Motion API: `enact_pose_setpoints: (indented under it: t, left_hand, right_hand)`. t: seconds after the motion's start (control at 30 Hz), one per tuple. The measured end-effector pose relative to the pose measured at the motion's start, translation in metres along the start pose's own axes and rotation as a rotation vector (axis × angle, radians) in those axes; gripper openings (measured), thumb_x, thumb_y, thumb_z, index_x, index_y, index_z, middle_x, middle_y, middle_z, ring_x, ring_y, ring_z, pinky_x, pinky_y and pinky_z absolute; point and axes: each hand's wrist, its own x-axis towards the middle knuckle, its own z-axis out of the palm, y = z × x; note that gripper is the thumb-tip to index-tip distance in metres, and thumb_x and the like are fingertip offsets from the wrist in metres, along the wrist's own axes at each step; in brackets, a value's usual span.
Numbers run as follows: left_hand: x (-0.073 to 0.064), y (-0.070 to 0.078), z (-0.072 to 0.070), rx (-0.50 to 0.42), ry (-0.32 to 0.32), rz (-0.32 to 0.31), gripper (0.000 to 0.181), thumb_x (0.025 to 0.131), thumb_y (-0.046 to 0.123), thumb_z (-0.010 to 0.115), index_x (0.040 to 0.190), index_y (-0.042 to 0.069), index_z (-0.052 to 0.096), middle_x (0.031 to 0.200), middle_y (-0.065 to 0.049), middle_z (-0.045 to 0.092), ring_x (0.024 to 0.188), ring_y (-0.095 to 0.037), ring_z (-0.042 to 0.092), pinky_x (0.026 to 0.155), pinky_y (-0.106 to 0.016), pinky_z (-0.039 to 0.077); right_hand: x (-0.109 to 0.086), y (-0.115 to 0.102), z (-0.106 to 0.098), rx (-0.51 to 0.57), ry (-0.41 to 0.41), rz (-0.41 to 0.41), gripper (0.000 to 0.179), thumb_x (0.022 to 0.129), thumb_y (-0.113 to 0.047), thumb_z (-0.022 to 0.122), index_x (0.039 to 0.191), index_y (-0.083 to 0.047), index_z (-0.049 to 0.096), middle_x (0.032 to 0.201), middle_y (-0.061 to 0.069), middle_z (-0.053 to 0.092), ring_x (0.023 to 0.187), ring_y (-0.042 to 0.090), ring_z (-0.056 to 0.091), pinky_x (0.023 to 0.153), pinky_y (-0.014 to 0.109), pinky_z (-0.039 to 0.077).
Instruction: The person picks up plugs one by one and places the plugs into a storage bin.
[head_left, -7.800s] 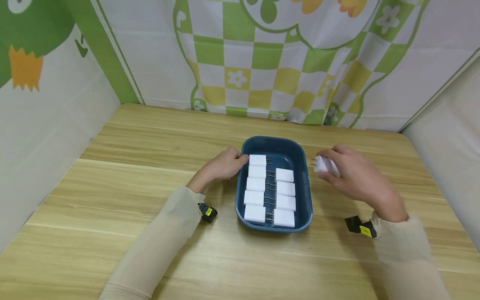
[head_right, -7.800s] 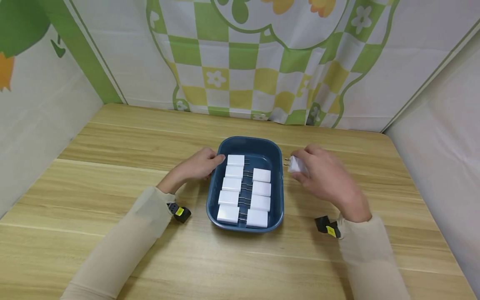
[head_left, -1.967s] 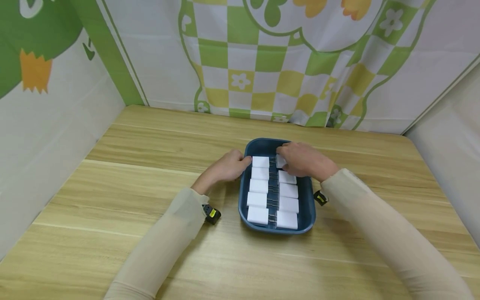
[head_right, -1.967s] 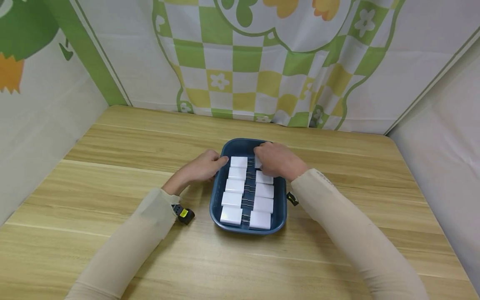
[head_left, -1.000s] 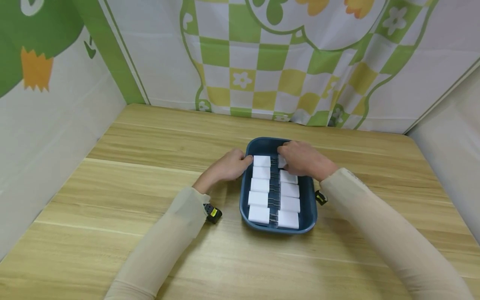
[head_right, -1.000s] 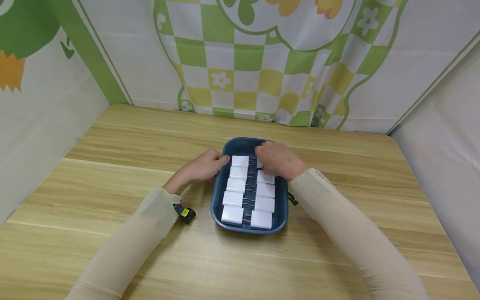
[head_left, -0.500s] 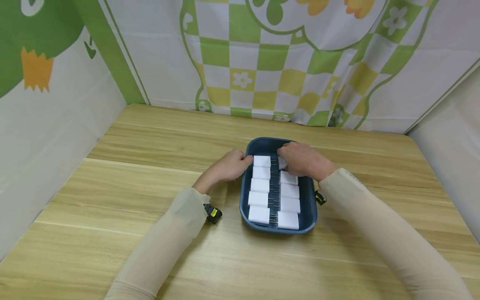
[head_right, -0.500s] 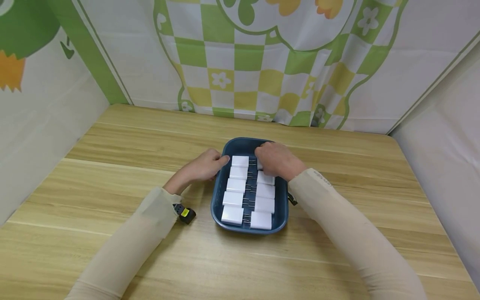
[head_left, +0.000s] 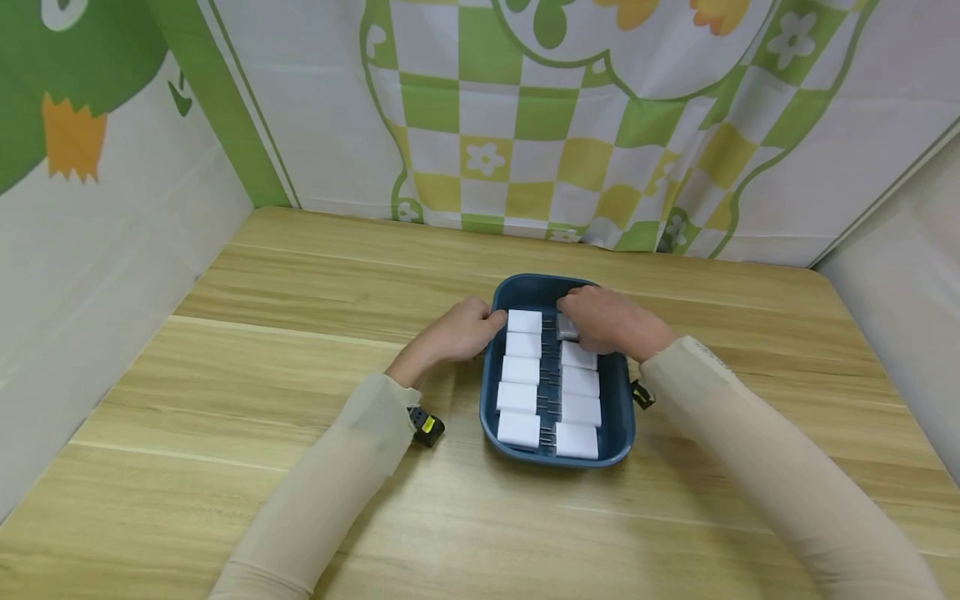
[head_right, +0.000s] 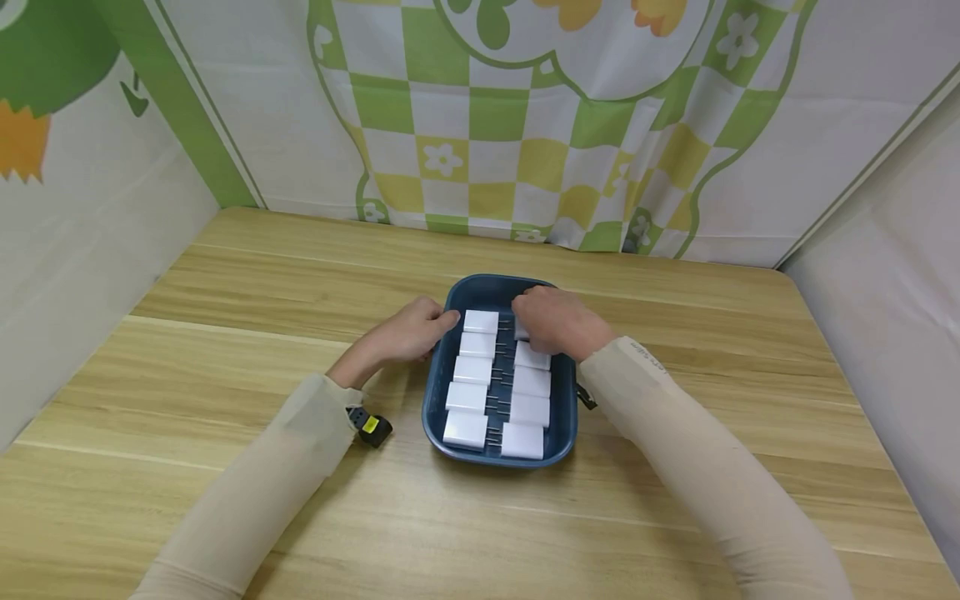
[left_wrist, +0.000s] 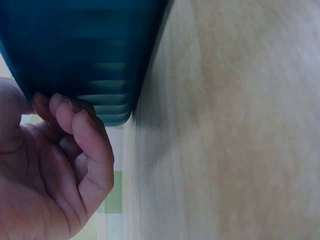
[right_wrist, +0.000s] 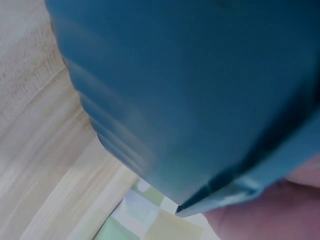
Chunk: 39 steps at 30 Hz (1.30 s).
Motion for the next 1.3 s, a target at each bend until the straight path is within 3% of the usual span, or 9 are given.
enact_pose_setpoints:
  t: [0.93, 1.3]
  left_hand:
    - [0.002, -0.002, 0.0, -0.016, -0.005, -0.015, 0.051, 0.11, 0.024, 0.039, 0.06, 0.012, 0.046, 0.051, 0.001, 0.04, 0.042, -0.014, 0.039, 0.044, -0.026, 0.032]
    - [0.002, -0.003, 0.001, -0.014, -0.006, -0.017, 0.051, 0.109, 0.025, 0.039, 0.06, 0.012, 0.046, 0.05, 0.001, 0.04, 0.042, -0.015, 0.04, 0.044, -0.026, 0.033]
  right_hand:
    - [-0.01, 0.0, -0.006, 0.012, -0.082, 0.001, 0.05, 0.09, 0.006, 0.068, 0.138, 0.003, 0.055, 0.135, 0.022, 0.058, 0.121, 0.035, 0.057, 0.104, 0.049, 0.047]
    - [-0.013, 0.0, -0.005, 0.015, -0.07, -0.02, 0.05, 0.089, 0.006, 0.069, 0.138, 0.003, 0.056, 0.134, 0.022, 0.057, 0.119, 0.034, 0.056, 0.104, 0.049, 0.046]
